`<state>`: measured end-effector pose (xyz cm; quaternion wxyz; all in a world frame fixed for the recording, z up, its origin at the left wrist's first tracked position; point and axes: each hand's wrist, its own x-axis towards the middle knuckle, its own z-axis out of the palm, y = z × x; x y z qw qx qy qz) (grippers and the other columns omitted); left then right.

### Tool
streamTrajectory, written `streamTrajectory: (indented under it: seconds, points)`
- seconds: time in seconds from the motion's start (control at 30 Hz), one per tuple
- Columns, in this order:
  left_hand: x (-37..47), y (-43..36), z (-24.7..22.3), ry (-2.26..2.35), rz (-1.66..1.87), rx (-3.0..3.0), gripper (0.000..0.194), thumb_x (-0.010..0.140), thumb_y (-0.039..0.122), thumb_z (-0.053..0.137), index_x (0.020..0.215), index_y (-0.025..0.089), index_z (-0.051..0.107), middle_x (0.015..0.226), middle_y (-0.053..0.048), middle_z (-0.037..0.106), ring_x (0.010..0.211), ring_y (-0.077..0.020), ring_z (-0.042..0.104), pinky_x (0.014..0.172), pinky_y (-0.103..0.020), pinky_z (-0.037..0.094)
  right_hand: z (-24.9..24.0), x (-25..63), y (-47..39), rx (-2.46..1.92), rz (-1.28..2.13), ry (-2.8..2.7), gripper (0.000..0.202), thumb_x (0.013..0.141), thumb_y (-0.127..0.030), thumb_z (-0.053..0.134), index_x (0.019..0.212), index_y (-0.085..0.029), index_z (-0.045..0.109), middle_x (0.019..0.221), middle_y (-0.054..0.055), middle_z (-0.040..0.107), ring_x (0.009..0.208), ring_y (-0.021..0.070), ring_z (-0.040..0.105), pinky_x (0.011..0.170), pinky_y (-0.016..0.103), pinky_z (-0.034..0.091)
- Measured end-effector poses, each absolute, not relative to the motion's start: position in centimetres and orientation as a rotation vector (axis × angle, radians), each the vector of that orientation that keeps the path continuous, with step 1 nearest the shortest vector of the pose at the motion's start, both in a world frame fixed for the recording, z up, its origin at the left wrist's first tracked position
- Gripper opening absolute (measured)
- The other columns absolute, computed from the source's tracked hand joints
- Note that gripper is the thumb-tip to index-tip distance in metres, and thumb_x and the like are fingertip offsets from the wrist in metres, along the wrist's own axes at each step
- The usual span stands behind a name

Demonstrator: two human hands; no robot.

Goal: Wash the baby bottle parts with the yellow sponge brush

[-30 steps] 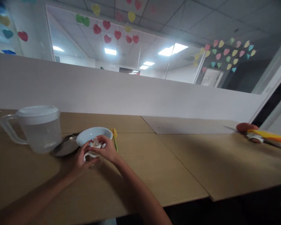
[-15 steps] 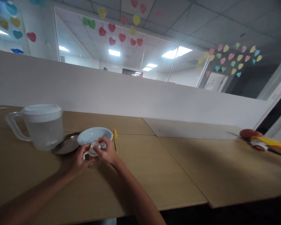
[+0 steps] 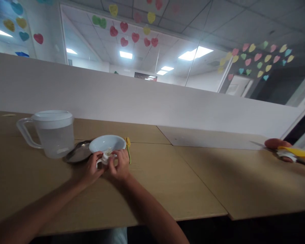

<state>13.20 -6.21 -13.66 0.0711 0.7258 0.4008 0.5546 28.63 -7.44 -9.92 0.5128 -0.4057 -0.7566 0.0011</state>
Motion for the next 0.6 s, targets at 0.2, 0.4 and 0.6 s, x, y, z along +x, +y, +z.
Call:
streamTrajectory:
  seconds: [0.2,0.4,0.6]
  points:
    - [13.1,-6.4,-12.9,1.227,1.666,2.295,0.039,0.075,0.035,0.061,0.11,0.019,0.053,0.103,-0.009,0.065,0.096,-0.0234,0.061,0.082,-0.036,0.05,-10.2,28.4,-7.3,-0.944,0.027,-1.839,0.022,0.081,-0.031,0.052,0.1,-0.02,0.052,0.101,0.013,0.055,0.096,0.0254,0.055,0.08,0.044,0.049]
    - [13.2,-6.0,-12.9,1.159,1.734,2.379,0.045,0.077,0.037,0.058,0.117,0.016,0.052,0.107,-0.011,0.065,0.1,-0.0243,0.06,0.087,-0.037,0.049,-10.6,28.4,-6.9,-0.664,-0.175,-1.832,0.024,0.081,-0.027,0.054,0.105,-0.023,0.052,0.097,0.011,0.055,0.09,0.0259,0.056,0.073,0.047,0.051]
    - [13.3,-5.9,-13.6,1.204,1.77,2.276,0.044,0.076,0.038,0.06,0.112,0.016,0.048,0.101,-0.011,0.065,0.091,-0.0216,0.062,0.078,-0.035,0.052,-9.4,29.1,-6.9,-0.53,-0.419,-1.851,0.013,0.078,-0.023,0.052,0.09,-0.023,0.057,0.082,0.006,0.061,0.075,0.0224,0.056,0.066,0.042,0.048]
